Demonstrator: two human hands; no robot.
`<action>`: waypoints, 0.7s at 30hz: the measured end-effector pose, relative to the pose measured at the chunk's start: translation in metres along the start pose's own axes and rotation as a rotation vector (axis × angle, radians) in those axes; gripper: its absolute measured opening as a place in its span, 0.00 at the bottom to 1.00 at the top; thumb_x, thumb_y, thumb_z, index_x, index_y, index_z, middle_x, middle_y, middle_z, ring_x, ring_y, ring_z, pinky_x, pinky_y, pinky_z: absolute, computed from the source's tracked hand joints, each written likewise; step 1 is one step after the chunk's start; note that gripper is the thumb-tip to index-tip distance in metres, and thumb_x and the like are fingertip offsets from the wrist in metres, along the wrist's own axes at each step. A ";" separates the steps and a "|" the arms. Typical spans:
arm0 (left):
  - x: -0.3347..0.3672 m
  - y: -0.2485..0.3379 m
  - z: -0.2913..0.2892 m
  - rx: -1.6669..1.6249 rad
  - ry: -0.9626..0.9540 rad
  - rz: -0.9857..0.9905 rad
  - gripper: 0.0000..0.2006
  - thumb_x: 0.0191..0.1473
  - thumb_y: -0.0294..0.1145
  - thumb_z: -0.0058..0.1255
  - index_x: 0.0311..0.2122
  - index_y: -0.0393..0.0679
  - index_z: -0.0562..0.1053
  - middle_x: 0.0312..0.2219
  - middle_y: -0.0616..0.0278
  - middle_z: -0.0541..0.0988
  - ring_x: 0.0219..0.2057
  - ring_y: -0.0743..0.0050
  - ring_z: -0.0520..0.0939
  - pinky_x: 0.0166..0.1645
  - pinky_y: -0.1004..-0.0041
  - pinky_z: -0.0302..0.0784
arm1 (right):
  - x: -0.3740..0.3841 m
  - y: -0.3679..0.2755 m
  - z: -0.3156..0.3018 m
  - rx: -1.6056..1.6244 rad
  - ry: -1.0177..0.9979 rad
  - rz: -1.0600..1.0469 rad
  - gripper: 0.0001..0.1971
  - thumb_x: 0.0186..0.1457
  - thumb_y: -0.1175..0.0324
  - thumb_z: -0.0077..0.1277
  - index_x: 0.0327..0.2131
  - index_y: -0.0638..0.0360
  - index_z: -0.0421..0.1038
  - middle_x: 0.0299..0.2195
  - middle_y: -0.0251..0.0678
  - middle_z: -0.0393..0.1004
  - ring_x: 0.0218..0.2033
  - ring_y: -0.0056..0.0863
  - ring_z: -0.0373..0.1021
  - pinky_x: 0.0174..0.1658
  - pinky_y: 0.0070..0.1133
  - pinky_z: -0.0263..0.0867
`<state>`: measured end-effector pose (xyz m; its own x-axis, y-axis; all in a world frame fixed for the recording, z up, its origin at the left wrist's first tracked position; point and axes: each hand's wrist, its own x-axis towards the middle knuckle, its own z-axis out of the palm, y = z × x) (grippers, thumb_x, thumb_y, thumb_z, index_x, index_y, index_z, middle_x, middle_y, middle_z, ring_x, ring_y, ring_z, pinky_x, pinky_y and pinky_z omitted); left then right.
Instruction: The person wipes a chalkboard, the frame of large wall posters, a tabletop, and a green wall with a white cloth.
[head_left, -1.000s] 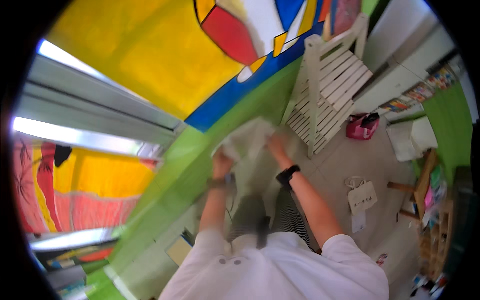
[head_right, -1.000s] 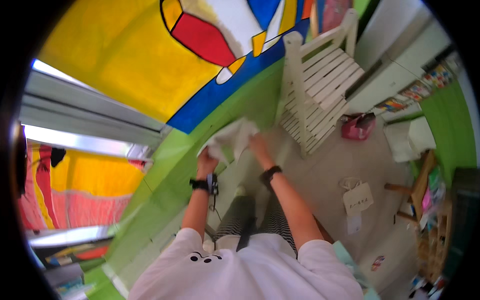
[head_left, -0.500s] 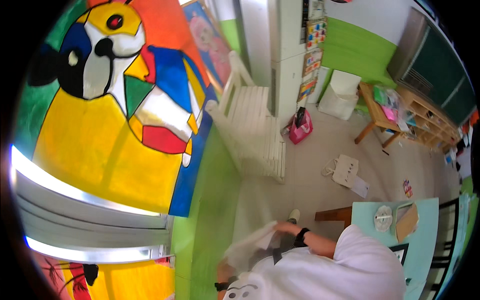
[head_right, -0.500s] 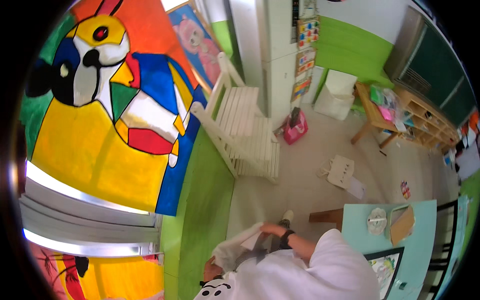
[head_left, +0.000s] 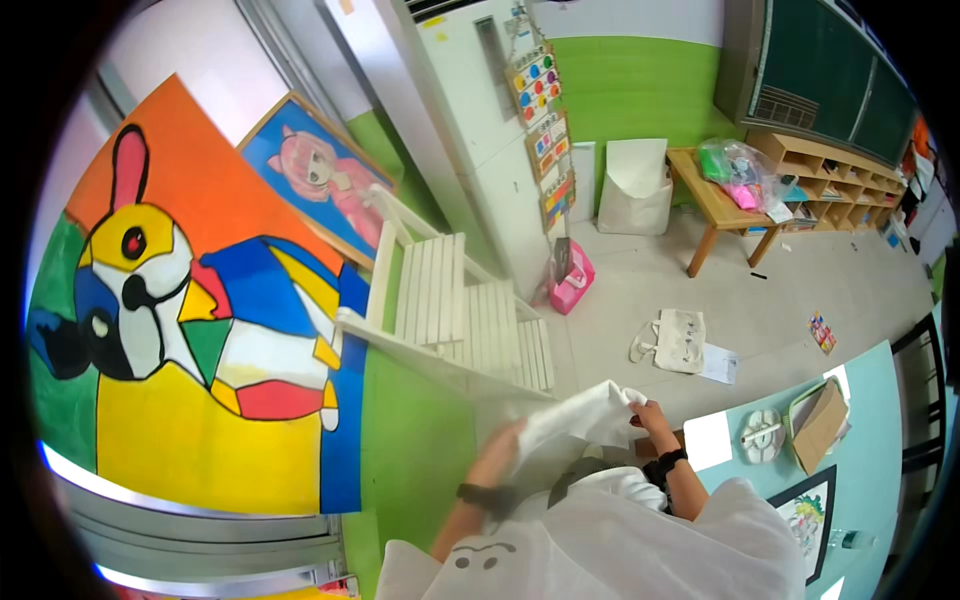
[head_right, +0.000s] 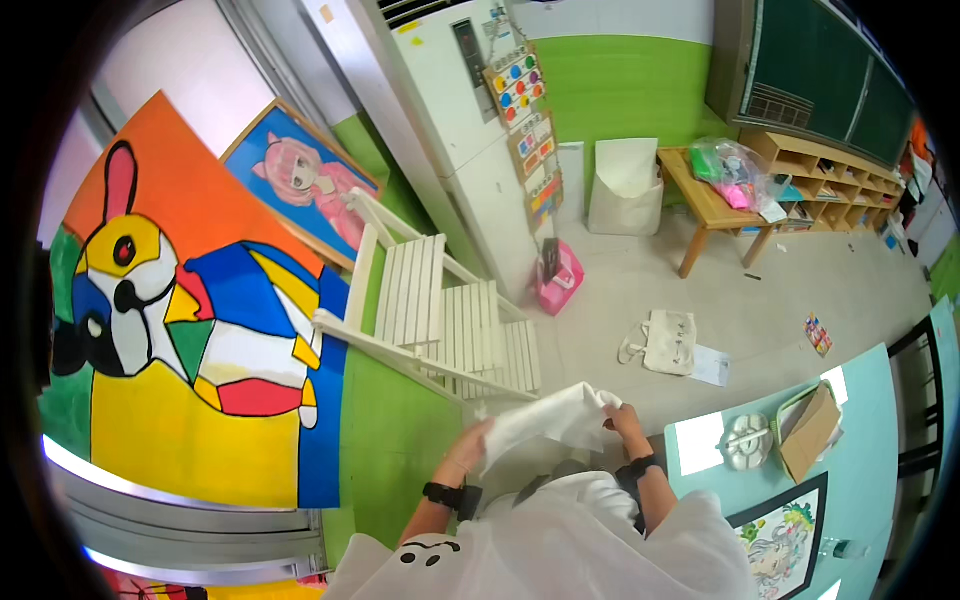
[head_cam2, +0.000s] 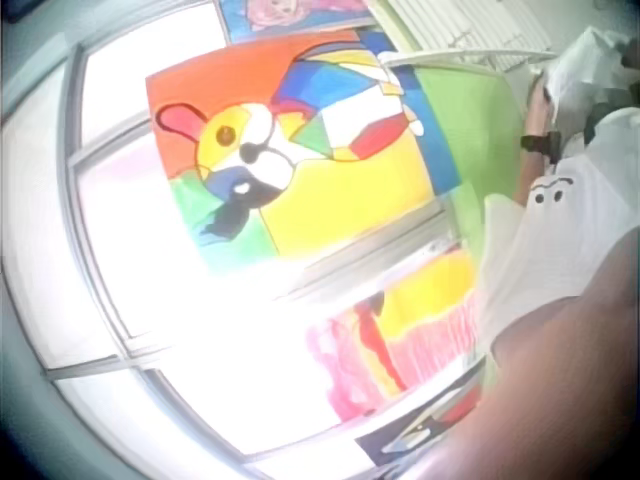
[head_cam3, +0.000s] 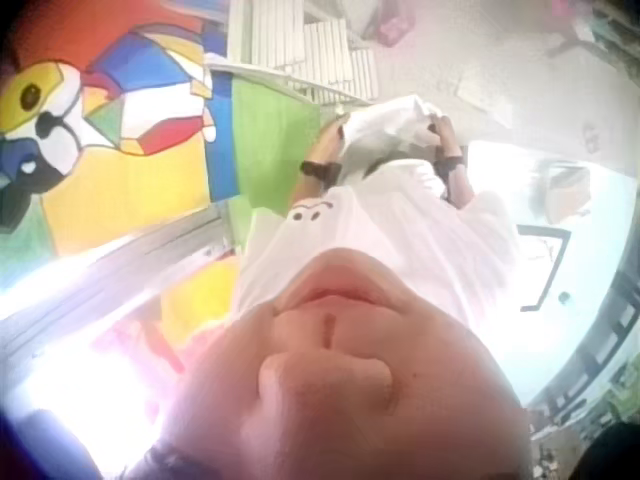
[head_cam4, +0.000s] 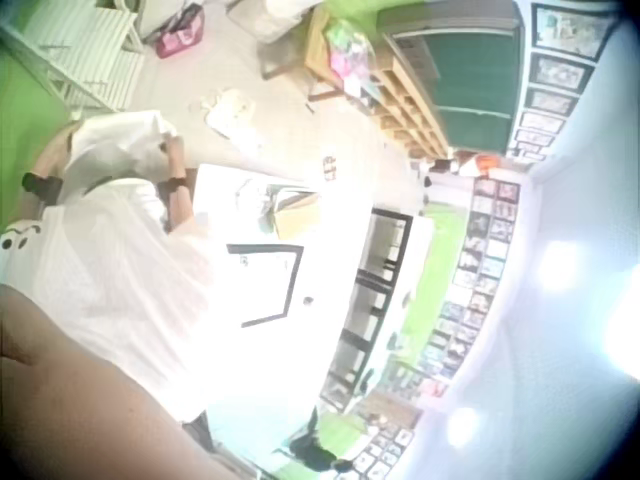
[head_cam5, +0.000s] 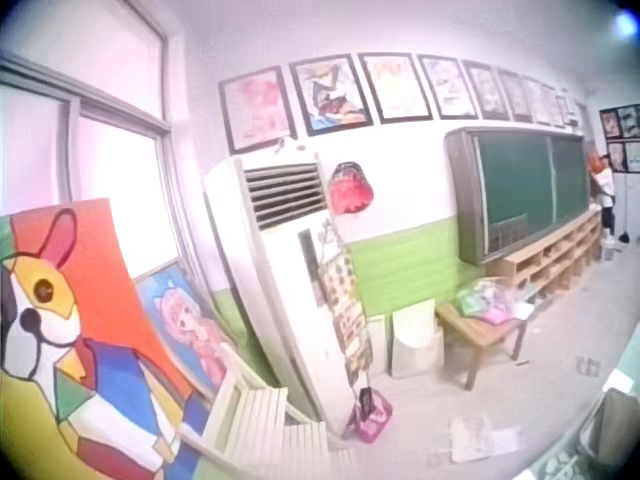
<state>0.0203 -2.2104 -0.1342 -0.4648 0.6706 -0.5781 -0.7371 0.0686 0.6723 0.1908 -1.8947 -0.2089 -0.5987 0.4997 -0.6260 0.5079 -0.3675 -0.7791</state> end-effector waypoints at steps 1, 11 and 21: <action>0.009 0.003 -0.004 0.154 0.130 0.069 0.19 0.51 0.44 0.48 0.41 0.38 0.71 0.36 0.63 0.75 0.40 0.72 0.73 0.45 0.71 0.68 | 0.003 -0.005 0.001 0.000 0.010 -0.051 0.16 0.48 0.65 0.49 0.33 0.72 0.69 0.23 0.38 0.71 0.21 0.27 0.70 0.26 0.20 0.68; 0.077 0.083 0.069 -0.031 0.211 0.268 0.14 0.51 0.34 0.48 0.41 0.36 0.69 0.35 0.59 0.75 0.37 0.70 0.75 0.43 0.74 0.70 | 0.019 -0.055 -0.063 0.180 0.014 -0.044 0.14 0.48 0.59 0.52 0.34 0.60 0.72 0.25 0.26 0.71 0.26 0.16 0.66 0.30 0.14 0.59; 0.182 0.149 0.115 0.279 0.135 0.199 0.31 0.46 0.19 0.49 0.57 0.40 0.54 0.37 0.57 0.73 0.35 0.72 0.76 0.40 0.76 0.71 | 0.091 -0.055 -0.086 0.463 0.228 0.029 0.17 0.48 0.54 0.52 0.24 0.61 0.70 0.16 0.25 0.63 0.15 0.14 0.54 0.17 0.15 0.47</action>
<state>-0.1177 -1.9931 -0.0864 -0.6600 0.5887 -0.4667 -0.4720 0.1582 0.8673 0.1614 -1.7615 -0.2202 -0.4124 0.6236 -0.6641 0.1641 -0.6663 -0.7274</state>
